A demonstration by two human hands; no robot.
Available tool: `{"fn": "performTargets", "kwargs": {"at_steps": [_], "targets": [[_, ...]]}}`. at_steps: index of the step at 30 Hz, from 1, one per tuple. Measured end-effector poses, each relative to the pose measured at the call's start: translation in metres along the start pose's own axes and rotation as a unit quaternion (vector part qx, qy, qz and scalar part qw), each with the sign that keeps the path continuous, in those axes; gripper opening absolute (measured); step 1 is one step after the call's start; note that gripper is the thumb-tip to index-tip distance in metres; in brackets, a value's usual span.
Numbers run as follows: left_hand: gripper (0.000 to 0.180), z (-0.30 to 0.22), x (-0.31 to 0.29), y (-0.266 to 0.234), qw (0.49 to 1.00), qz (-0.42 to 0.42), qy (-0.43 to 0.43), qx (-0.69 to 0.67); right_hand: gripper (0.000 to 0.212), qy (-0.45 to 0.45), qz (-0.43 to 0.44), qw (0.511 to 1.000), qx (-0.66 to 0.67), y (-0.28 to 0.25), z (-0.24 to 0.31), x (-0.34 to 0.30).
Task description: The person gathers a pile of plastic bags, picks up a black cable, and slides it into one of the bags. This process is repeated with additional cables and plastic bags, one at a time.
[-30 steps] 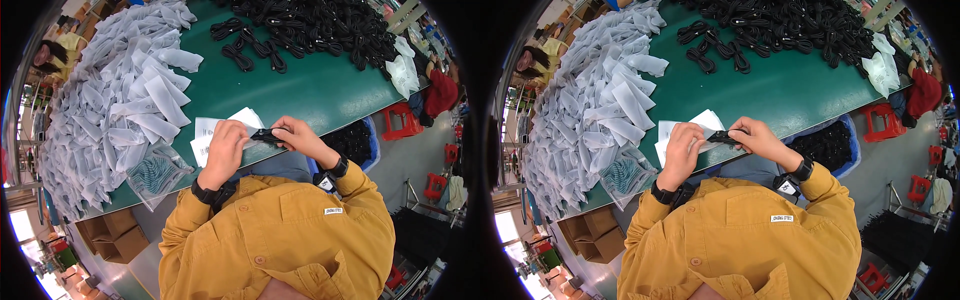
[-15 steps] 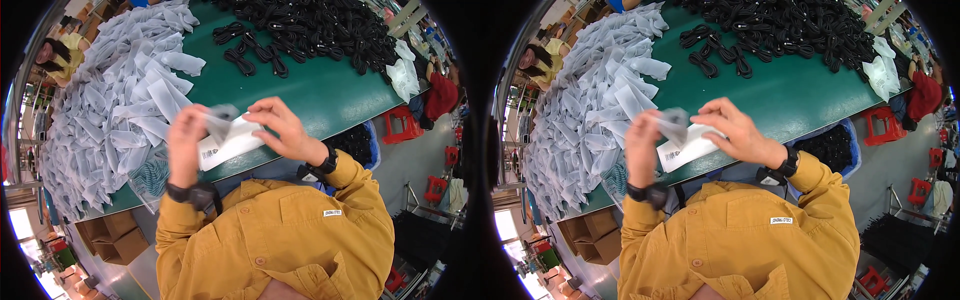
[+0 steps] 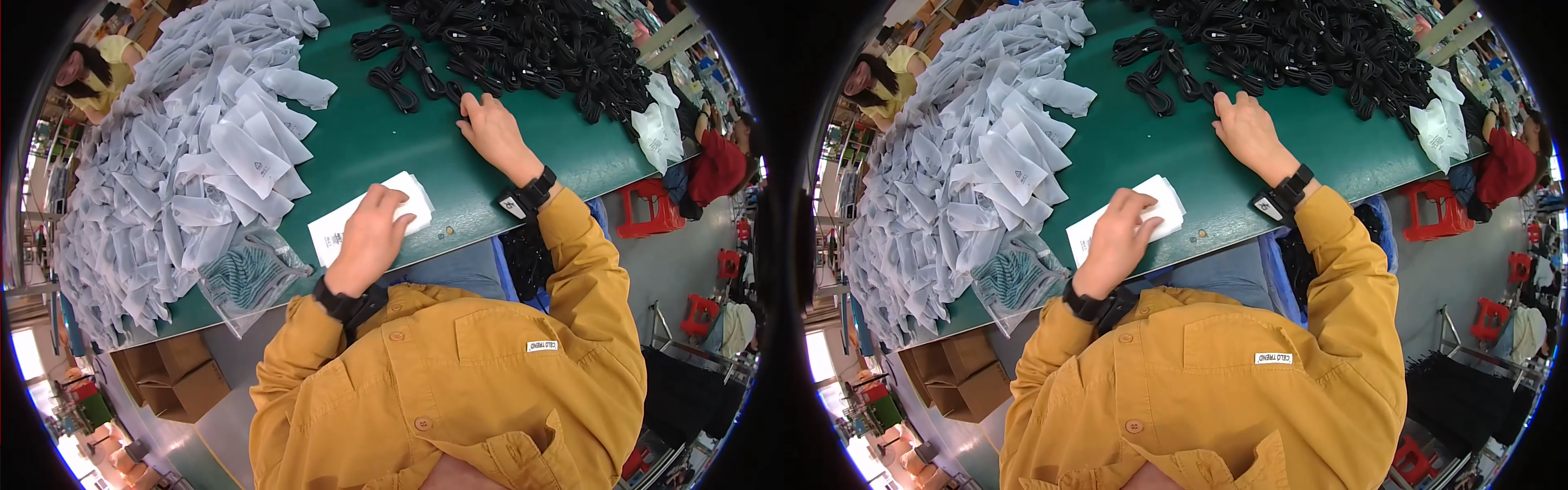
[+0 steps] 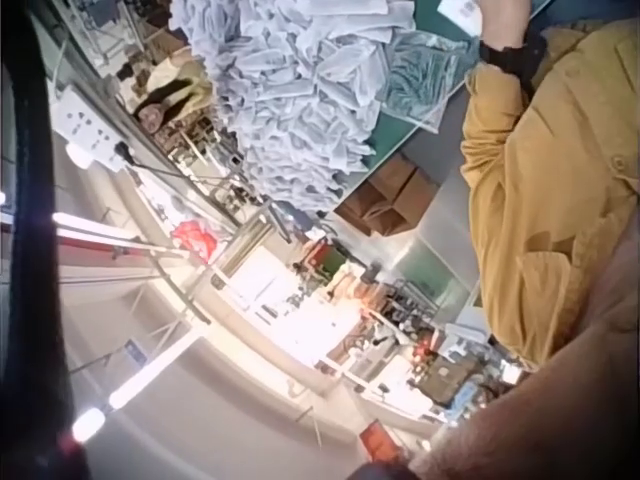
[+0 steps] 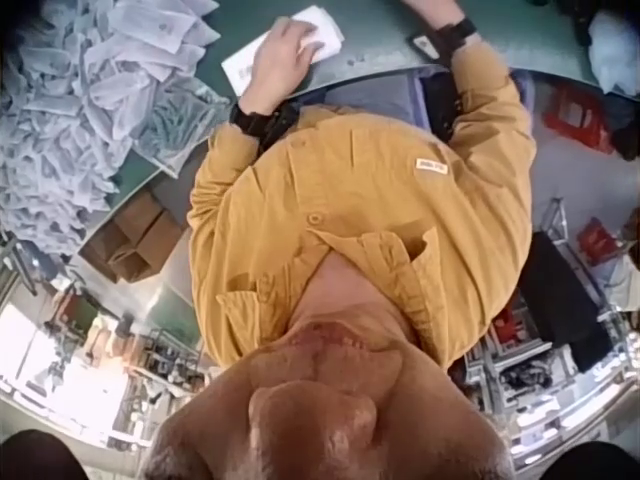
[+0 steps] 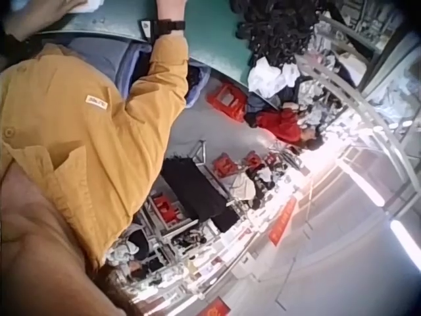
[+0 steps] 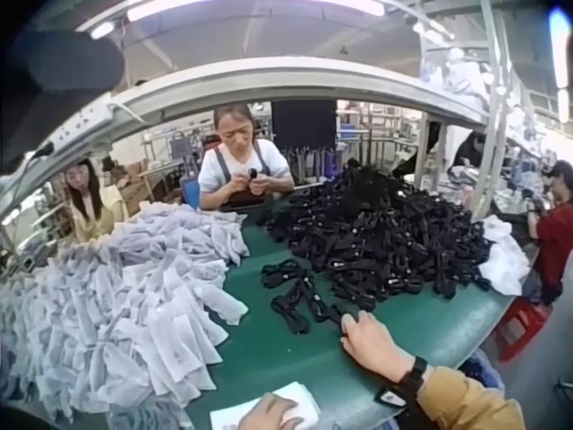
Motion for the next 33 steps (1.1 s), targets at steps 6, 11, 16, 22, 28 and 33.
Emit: {"fn": "performTargets", "kwargs": {"at_steps": [6, 11, 16, 22, 28, 33], "targets": [[0.014, 0.01, 0.003, 0.022, 0.996, -0.003, 0.009, 0.092, 0.017, 0.078, 0.03, 0.977, 0.198, -0.009, 0.011, -0.034], [0.011, 0.019, 0.003, 0.018, 0.997, -0.001, -0.071, -0.041, 0.015, 0.142, 0.099, 0.87, 0.462, -0.015, 0.043, -0.074], [0.008, 0.019, 0.003, 0.015, 0.982, 0.036, -0.132, -0.127, 0.013, 0.018, 0.057, 0.918, 0.391, -0.034, 0.057, -0.09], [0.007, 0.017, 0.001, 0.013, 0.983, 0.006, -0.129, -0.132, 0.012, -0.06, 0.049, 0.94, 0.332, -0.043, 0.058, -0.099], [0.007, 0.008, 0.0, 0.006, 0.991, -0.022, -0.075, -0.108, 0.008, 0.001, 0.141, 0.909, 0.392, -0.031, 0.057, -0.099], [0.009, -0.006, -0.004, 0.001, 0.997, -0.046, 0.059, -0.003, 0.012, 0.264, 0.225, 0.709, 0.614, -0.005, 0.048, -0.107]]}}
Point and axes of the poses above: each hand's wrist, its own x-axis towards the middle knuckle, its own y-axis out of the palm, z = x × y, the point moved 5 cm from there along x, towards the middle knuckle, and after that the axes turned 9 degrees about x, right-handed, at the moved point
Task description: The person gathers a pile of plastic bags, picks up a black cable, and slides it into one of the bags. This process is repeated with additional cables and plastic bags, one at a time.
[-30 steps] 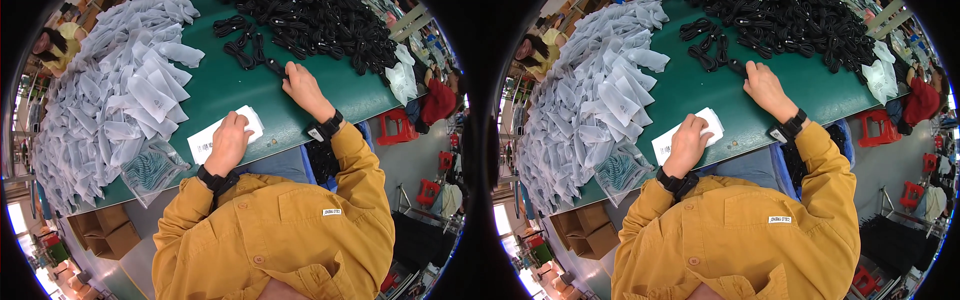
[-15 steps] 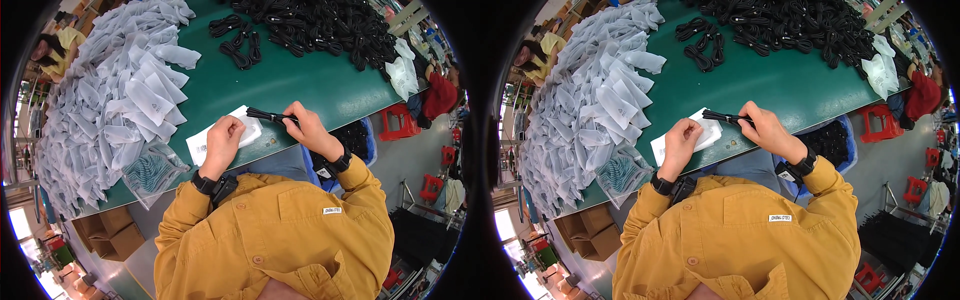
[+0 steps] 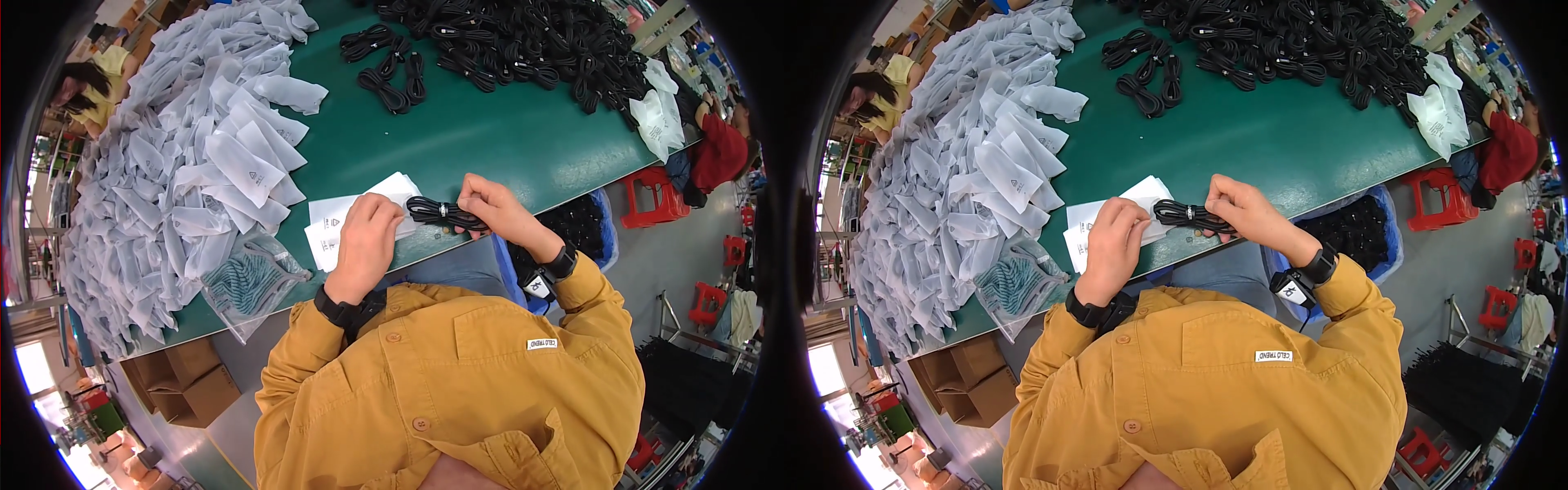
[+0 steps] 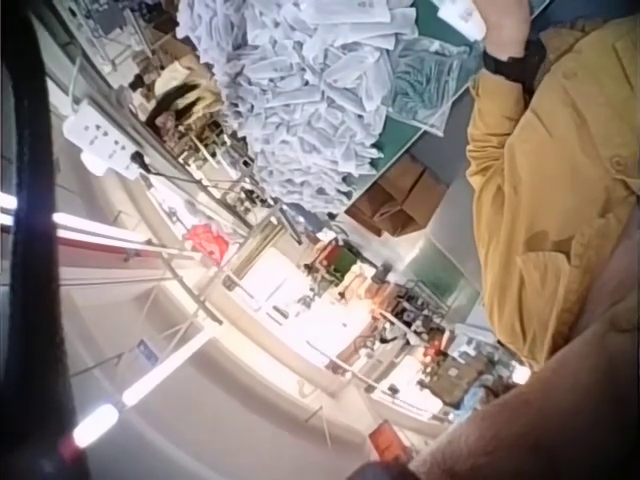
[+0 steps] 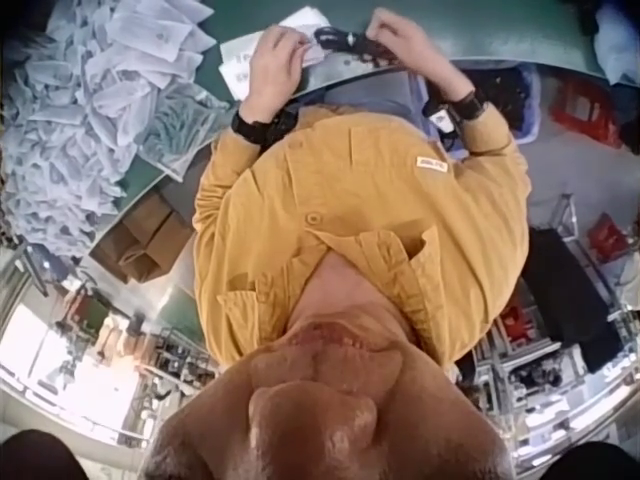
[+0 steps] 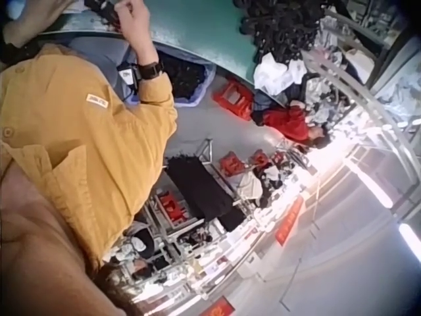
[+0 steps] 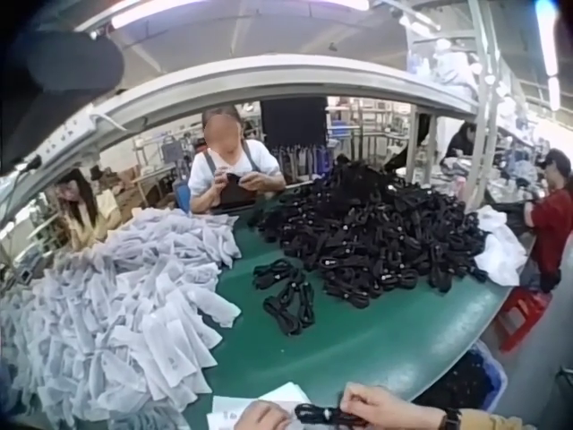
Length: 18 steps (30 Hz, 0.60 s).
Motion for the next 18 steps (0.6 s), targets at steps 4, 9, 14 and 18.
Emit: {"fn": "performTargets", "kwargs": {"at_steps": [4, 9, 14, 18], "targets": [[0.012, -0.007, -0.001, -0.001, 0.999, 0.007, 0.038, 0.014, 0.013, 0.103, 0.052, 0.99, 0.078, 0.003, -0.009, 0.0], [0.014, -0.011, -0.003, -0.003, 0.997, 0.027, 0.068, 0.02, 0.013, 0.131, 0.053, 0.967, 0.213, 0.003, -0.023, 0.005], [0.011, -0.008, -0.001, -0.006, 0.999, 0.004, 0.047, 0.001, 0.011, 0.064, 0.01, 0.991, 0.116, 0.014, -0.016, 0.0], [0.013, -0.008, 0.006, -0.014, 0.999, -0.035, 0.027, 0.003, 0.009, -0.181, -0.006, 0.973, -0.144, 0.026, 0.011, 0.0]]}}
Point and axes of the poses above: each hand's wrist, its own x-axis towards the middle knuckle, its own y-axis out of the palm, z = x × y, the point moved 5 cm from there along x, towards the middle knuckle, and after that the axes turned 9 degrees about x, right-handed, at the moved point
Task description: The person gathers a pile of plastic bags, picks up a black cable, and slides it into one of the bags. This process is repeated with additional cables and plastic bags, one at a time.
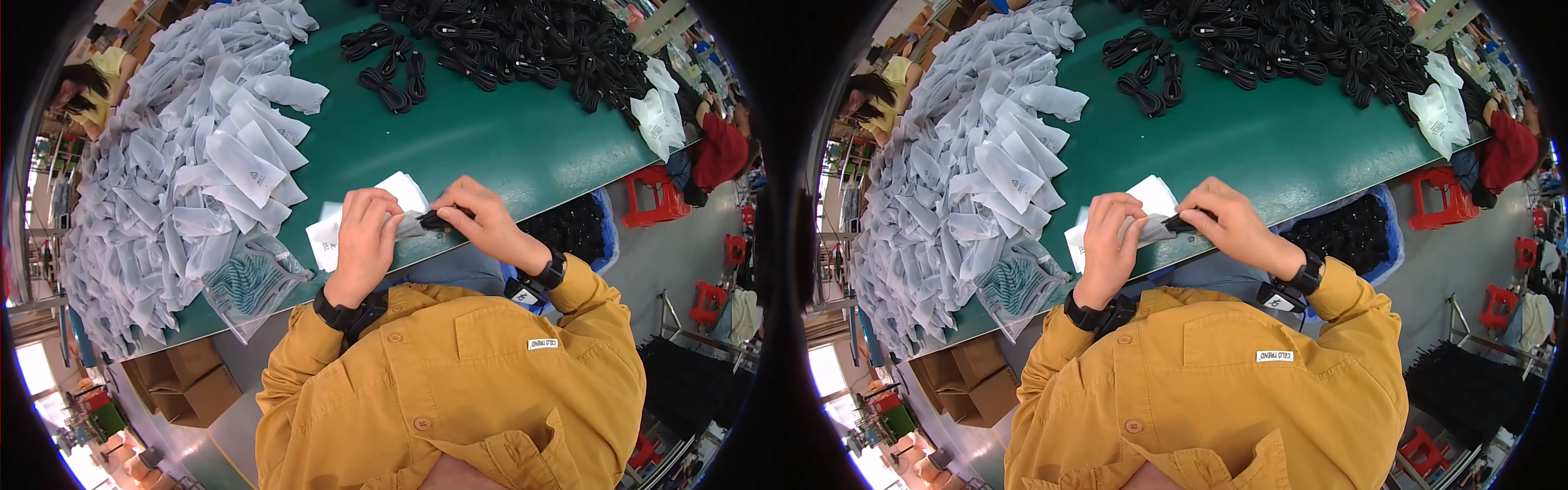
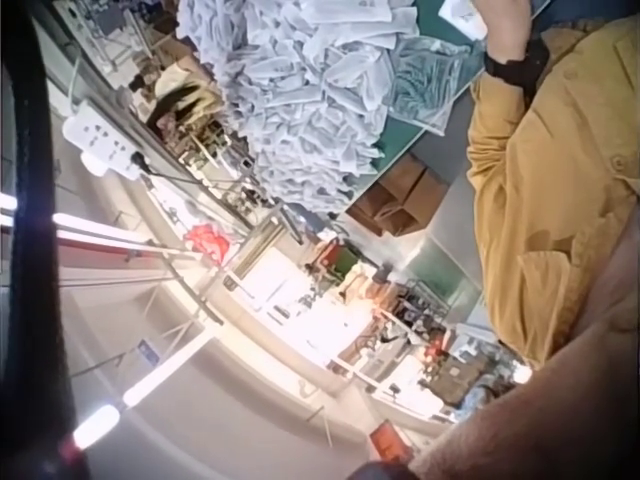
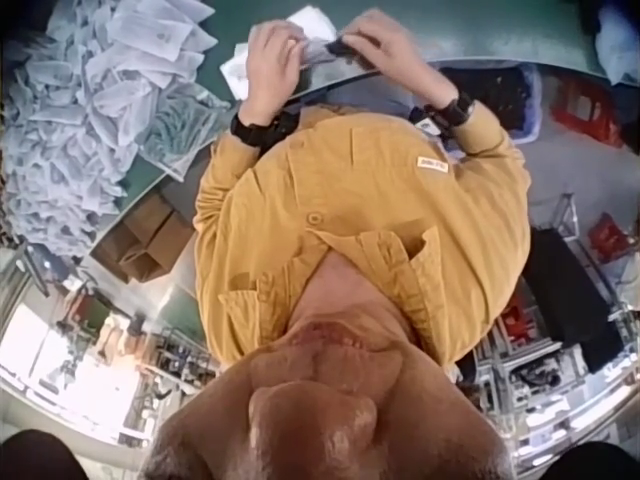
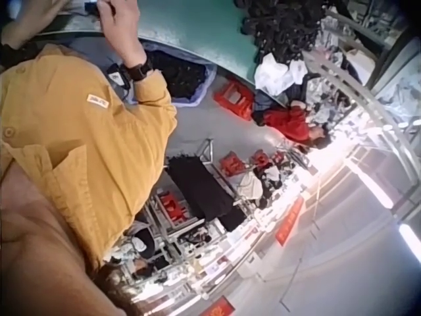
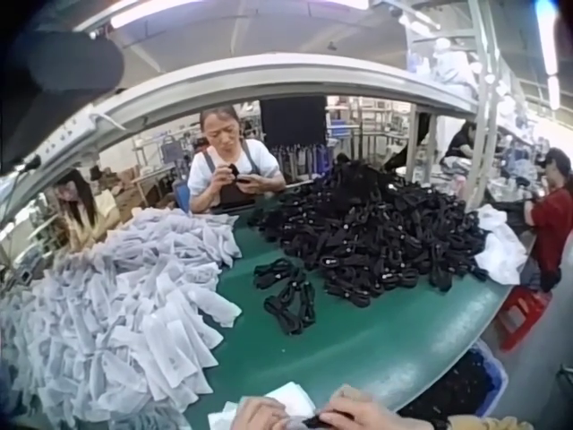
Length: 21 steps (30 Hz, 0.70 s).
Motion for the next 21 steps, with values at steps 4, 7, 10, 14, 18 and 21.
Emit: {"fn": "performTargets", "kwargs": {"at_steps": [4, 7, 10, 14, 18, 21], "targets": [[0.009, 0.002, 0.005, -0.003, 0.999, 0.019, -0.028, -0.039, 0.025, -0.284, 0.01, 0.94, -0.191, 0.012, 0.039, 0.002], [0.006, 0.008, 0.008, -0.003, 0.961, 0.05, -0.138, -0.236, 0.033, -0.335, 0.027, 0.925, -0.179, 0.022, 0.05, 0.006], [0.005, 0.013, 0.011, -0.006, 0.912, 0.06, -0.19, -0.359, 0.037, -0.221, -0.072, 0.97, 0.071, 0.02, 0.047, 0.014], [0.006, 0.016, 0.016, -0.01, 0.85, 0.052, -0.218, -0.478, 0.034, -0.334, -0.064, 0.935, -0.098, 0.019, 0.078, 0.018], [0.01, 0.014, 0.016, -0.003, 0.752, 0.055, -0.273, -0.598, 0.031, -0.348, -0.002, 0.925, -0.154, 0.028, 0.077, 0.019], [0.013, 0.016, 0.016, 0.0, 0.736, 0.051, -0.283, -0.614, 0.026, -0.359, -0.005, 0.922, -0.147, 0.032, 0.075, 0.023]]}}
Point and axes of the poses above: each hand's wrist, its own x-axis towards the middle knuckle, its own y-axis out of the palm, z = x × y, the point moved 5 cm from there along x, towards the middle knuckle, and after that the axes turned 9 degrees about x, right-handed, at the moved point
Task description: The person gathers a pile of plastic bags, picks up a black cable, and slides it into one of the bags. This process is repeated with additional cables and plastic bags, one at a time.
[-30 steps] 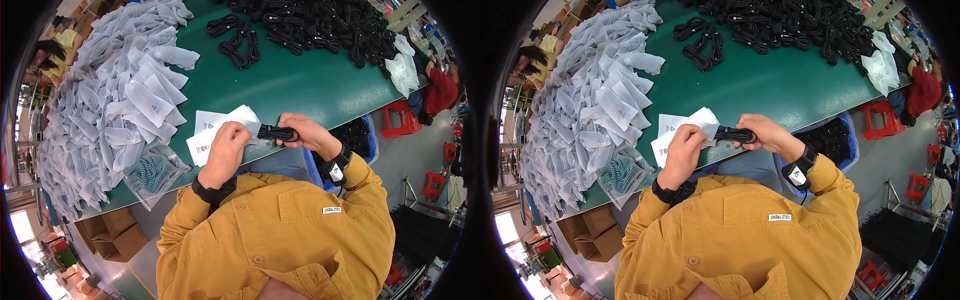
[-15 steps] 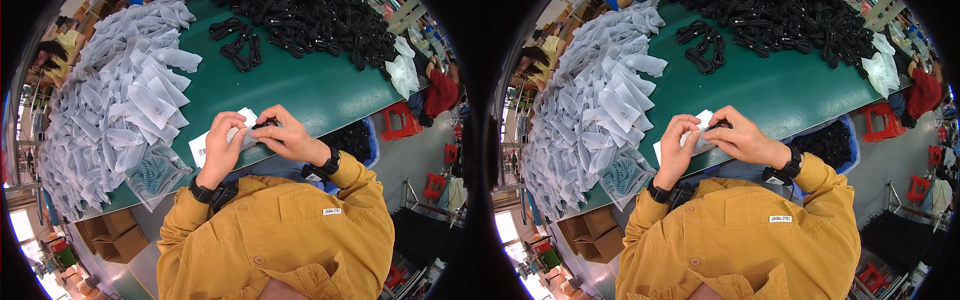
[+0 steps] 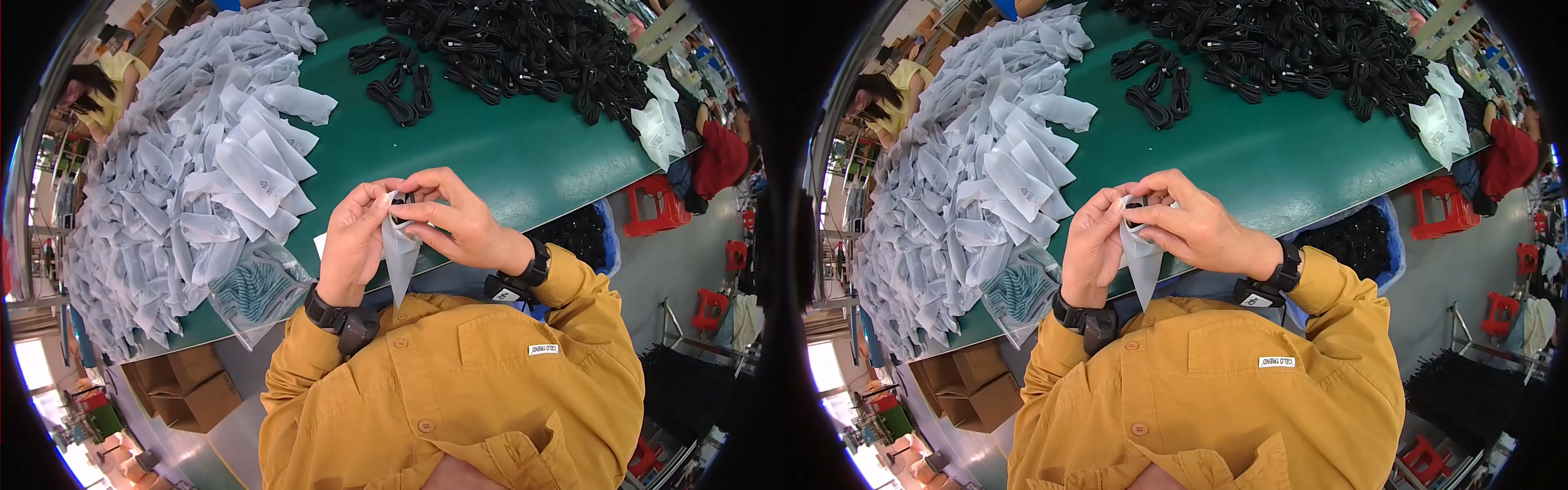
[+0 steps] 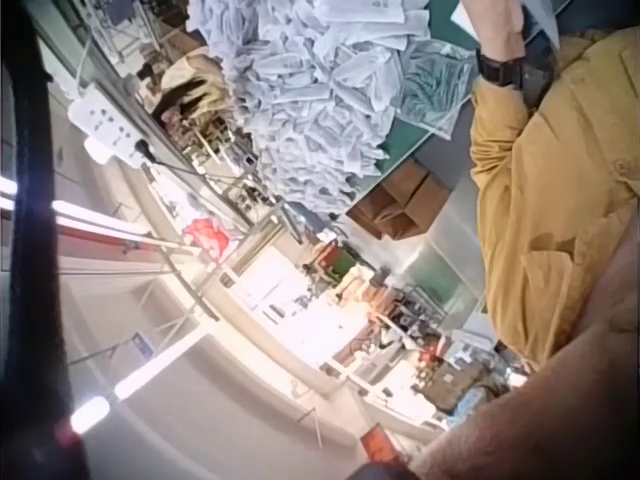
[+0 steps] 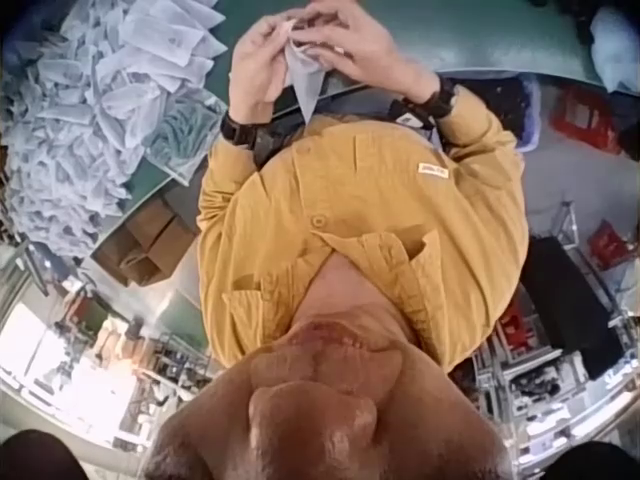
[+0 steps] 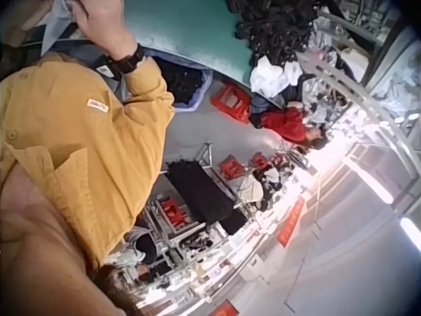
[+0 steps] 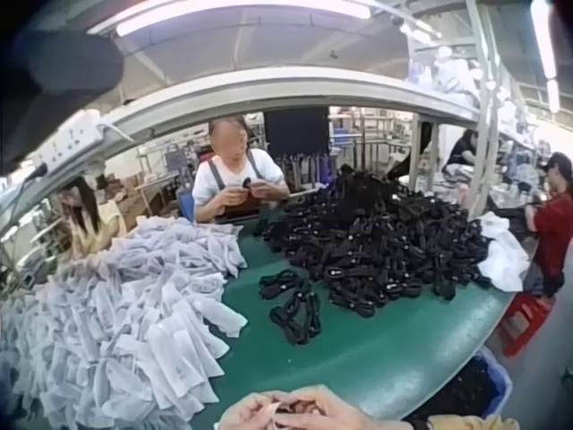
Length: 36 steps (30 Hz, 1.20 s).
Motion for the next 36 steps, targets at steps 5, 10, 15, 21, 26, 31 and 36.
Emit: {"fn": "performTargets", "kwargs": {"at_steps": [5, 10, 15, 21, 26, 31, 36], "targets": [[0.013, 0.005, 0.0, -0.005, 1.0, -0.004, -0.023, -0.02, 0.017, -0.03, -0.001, 0.999, -0.041, 0.003, -0.001, -0.005], [0.013, 0.011, 0.001, -0.013, 0.998, 0.001, -0.042, -0.038, 0.011, -0.063, 0.012, 0.992, -0.108, 0.006, 0.002, 0.0], [0.015, 0.005, -0.002, -0.006, 0.997, 0.025, -0.05, -0.055, 0.005, 0.075, -0.031, 0.994, 0.074, -0.002, 0.0, 0.007], [0.02, -0.046, 0.001, -0.053, 0.989, -0.089, 0.104, 0.052, 0.007, 0.001, -0.087, 0.996, -0.018, -0.029, -0.027, 0.035], [0.023, -0.105, -0.015, -0.079, 0.8, -0.345, 0.264, 0.413, 0.016, 0.096, -0.051, 0.977, -0.185, -0.046, -0.11, 0.064], [0.017, -0.027, -0.014, -0.021, 0.772, -0.108, 0.167, 0.603, 0.024, 0.05, 0.1, 0.908, -0.404, -0.017, -0.159, 0.055], [0.013, 0.032, -0.013, -0.005, 0.743, -0.049, 0.172, 0.645, 0.025, 0.101, 0.126, 0.873, -0.461, -0.01, -0.157, 0.04]]}}
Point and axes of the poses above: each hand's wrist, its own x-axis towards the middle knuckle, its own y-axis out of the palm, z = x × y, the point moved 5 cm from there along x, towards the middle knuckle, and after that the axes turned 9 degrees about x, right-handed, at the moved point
